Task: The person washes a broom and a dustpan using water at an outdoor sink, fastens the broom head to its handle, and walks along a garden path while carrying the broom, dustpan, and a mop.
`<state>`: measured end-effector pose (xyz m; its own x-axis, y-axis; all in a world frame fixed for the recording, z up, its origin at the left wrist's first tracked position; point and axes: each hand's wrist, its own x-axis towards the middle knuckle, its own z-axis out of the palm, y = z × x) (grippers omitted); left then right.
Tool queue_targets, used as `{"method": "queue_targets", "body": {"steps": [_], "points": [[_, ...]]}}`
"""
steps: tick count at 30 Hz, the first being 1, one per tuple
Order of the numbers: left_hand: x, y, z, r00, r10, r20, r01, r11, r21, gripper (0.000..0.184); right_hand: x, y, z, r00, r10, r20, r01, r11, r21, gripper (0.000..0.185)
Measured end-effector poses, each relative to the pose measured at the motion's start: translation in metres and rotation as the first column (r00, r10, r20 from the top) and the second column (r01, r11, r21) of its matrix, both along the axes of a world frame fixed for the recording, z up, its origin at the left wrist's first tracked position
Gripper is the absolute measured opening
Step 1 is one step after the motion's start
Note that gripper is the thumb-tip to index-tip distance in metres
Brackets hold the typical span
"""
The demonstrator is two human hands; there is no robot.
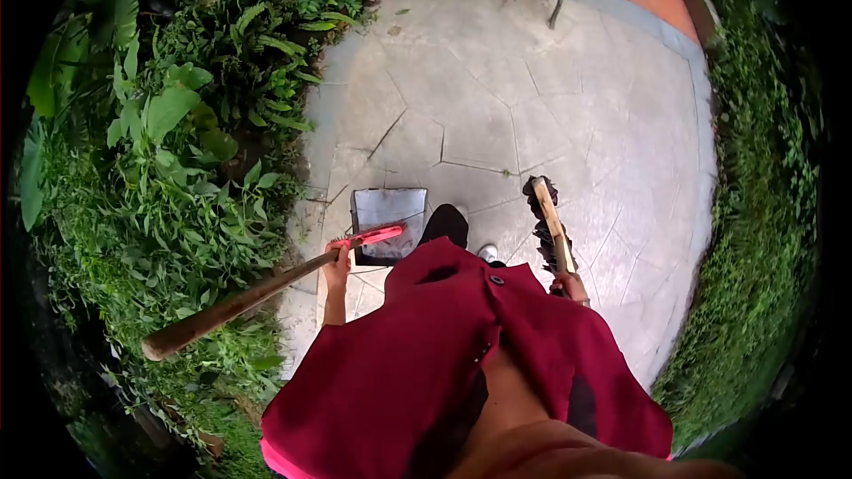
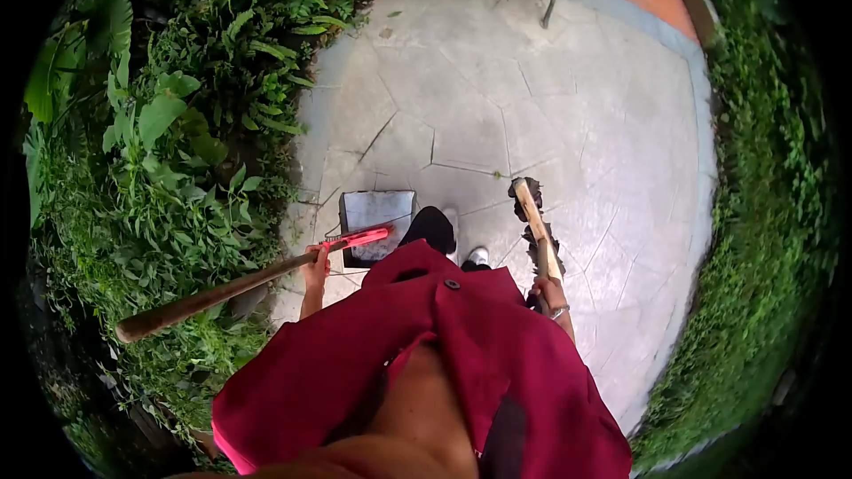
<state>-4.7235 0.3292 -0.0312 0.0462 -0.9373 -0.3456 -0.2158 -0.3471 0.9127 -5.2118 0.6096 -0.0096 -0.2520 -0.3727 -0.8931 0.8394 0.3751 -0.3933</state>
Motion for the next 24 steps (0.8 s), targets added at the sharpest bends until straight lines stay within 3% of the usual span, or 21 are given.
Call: {"method": "queue_targets", "body": {"steps": [7,8,10,12,17,20,24], "points": [[-0.102,-0.161,-0.045,0.962,0.266,-0.071,-0.262,0.963,0.059,0.017,-0.144,-0.298,-0.005,0.933,0.341,-0.111,-0.355,0.922,-0.156,0.009],[-0.126,-0.209,-0.049,0.955,0.275,-0.107,-0.272,0.961,0.041,0.017,-0.158,-0.351,0.009,0.93,0.362,-0.057,-0.366,0.919,-0.146,0.009],[-0.146,-0.238,-0.045,0.934,0.358,0.018,-0.358,0.93,0.08,0.02,-0.175,-0.451,0.042,0.876,0.446,-0.185,-0.47,0.875,-0.117,0.009],[-0.156,-0.276,-0.043,0.918,0.392,-0.055,-0.385,0.917,0.103,0.019,-0.191,-0.544,0.06,0.808,0.537,-0.243,-0.58,0.798,-0.163,0.01],[-0.182,-0.351,-0.03,0.855,0.512,-0.077,-0.505,0.858,0.095,0.013,-0.207,-0.784,0.134,0.518,0.703,-0.487,-0.846,0.504,-0.173,0.012],[-0.205,-0.397,-0.023,0.801,0.591,-0.093,-0.588,0.806,0.063,0.015,-0.208,-0.931,0.166,0.413,0.682,-0.604,-0.909,0.347,-0.229,0.014],[-0.242,-0.462,-0.019,0.696,0.717,-0.033,-0.715,0.697,0.063,0.018,-0.209,-1.134,0.205,0.106,0.564,-0.819,-0.992,0.003,-0.126,0.016]]}}
